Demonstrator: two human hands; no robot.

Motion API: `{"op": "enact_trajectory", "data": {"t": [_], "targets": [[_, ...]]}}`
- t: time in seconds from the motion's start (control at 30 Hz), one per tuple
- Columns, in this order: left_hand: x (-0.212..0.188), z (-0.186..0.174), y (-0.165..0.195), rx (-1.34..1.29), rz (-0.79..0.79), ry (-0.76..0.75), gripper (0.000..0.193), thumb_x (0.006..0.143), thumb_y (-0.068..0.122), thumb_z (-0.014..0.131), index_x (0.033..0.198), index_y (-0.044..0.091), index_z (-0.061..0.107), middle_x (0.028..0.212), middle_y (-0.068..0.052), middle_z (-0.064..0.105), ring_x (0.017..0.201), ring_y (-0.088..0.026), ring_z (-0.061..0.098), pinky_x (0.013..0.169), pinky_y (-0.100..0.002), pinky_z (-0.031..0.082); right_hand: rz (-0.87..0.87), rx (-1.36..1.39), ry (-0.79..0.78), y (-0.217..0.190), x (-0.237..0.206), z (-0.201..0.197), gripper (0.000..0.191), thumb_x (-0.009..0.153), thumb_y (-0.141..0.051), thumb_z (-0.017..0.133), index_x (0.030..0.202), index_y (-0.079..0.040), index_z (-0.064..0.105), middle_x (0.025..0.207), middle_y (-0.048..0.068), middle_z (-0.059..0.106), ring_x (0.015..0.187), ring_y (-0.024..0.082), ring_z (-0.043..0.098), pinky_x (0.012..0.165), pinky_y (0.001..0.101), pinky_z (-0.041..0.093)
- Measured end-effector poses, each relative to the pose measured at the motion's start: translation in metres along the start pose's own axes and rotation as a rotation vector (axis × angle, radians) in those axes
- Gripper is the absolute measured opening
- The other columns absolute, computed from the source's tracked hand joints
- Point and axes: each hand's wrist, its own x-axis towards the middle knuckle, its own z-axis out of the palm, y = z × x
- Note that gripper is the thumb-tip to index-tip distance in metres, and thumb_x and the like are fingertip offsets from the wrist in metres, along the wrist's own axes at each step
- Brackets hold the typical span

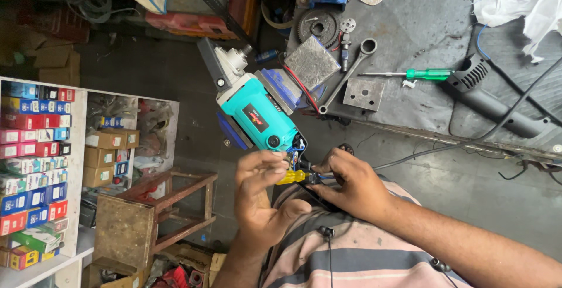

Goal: The person repairs a belt sander clamped in a bench vise. They strip insulation from a power cord wire by hand, use a screwdriver to work on the tool's switch housing, connect the wires to the tool, tighten components with a screwdriver, and wipe the tool body with a white cloth.

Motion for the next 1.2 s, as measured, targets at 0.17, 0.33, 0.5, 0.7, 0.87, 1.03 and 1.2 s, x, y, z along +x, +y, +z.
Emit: {"op": "enact_trajectory", "data": {"t": [0.17, 0.33, 0.5, 0.7, 0.87, 1.03, 1.2], "targets": [[0.015, 0.001, 0.007, -0.106, -0.189, 0.065, 0.025, 0.098, 0.018, 0.078, 0.118, 0.008, 0.067, 0.120, -0.011, 0.068, 0.112, -0.025, 0.072, 0.100, -0.039, 0.061, 0.049, 0.025, -0.024, -0.001, 0.001, 0.000, 0.035, 0.073, -0.016, 0.088, 0.097, -0.004, 0.066, 0.083, 0.008, 0.059, 0.063, 0.021, 0.059, 0.053, 0.0338, 0.047], [0.031, 0.000, 0.018, 0.073, -0.102, -0.093, 0.032, 0.101, 0.020, 0.056, 0.126, 0.001, 0.062, 0.123, -0.016, 0.068, 0.121, -0.031, 0.067, 0.117, -0.046, 0.046, -0.059, 0.024, 0.018, -0.003, 0.004, -0.002, 0.035, 0.075, -0.018, 0.088, 0.098, -0.005, 0.066, 0.083, 0.008, 0.059, 0.069, 0.022, 0.060, 0.057, 0.0345, 0.047], [0.034, 0.013, 0.022, -0.048, -0.142, 0.025, 0.030, 0.101, 0.026, 0.074, 0.116, 0.001, 0.069, 0.116, -0.017, 0.058, 0.118, -0.032, 0.066, 0.101, -0.043, 0.054, 0.031, 0.029, -0.032, -0.004, 0.005, -0.003, 0.035, 0.073, -0.018, 0.088, 0.096, -0.004, 0.066, 0.082, 0.008, 0.060, 0.064, 0.022, 0.060, 0.053, 0.0344, 0.046], [0.033, 0.013, 0.015, -0.091, -0.057, -0.070, 0.028, 0.105, 0.025, 0.057, 0.119, 0.002, 0.064, 0.124, -0.014, 0.068, 0.122, -0.027, 0.066, 0.121, -0.044, 0.042, 0.061, 0.015, -0.044, -0.004, 0.007, -0.003, 0.036, 0.073, -0.020, 0.090, 0.095, -0.005, 0.065, 0.081, 0.008, 0.059, 0.063, 0.022, 0.060, 0.054, 0.0343, 0.047], [0.028, 0.012, 0.008, -0.068, -0.095, -0.012, 0.019, 0.102, 0.019, 0.071, 0.114, 0.004, 0.072, 0.119, -0.014, 0.066, 0.108, -0.025, 0.069, 0.097, -0.036, 0.059, 0.009, 0.015, -0.038, -0.004, 0.007, -0.003, 0.036, 0.073, -0.019, 0.088, 0.096, -0.005, 0.064, 0.084, 0.007, 0.061, 0.067, 0.021, 0.061, 0.056, 0.0335, 0.048], [0.025, 0.012, 0.002, 0.024, 0.001, -0.017, 0.022, 0.102, 0.021, 0.061, 0.112, 0.003, 0.067, 0.121, -0.014, 0.067, 0.112, -0.029, 0.069, 0.106, -0.042, 0.055, 0.101, 0.029, -0.056, -0.003, 0.007, -0.002, 0.037, 0.073, -0.021, 0.090, 0.094, -0.004, 0.065, 0.082, 0.008, 0.061, 0.063, 0.021, 0.061, 0.053, 0.0342, 0.048], [0.021, 0.013, -0.001, -0.219, -0.181, 0.043, 0.017, 0.099, 0.013, 0.076, 0.111, 0.002, 0.071, 0.121, -0.015, 0.063, 0.097, -0.022, 0.071, 0.080, -0.033, 0.065, 0.062, 0.004, -0.057, -0.001, 0.006, -0.001, 0.037, 0.072, -0.020, 0.089, 0.095, -0.004, 0.064, 0.082, 0.009, 0.060, 0.066, 0.023, 0.062, 0.055, 0.0355, 0.048]]}}
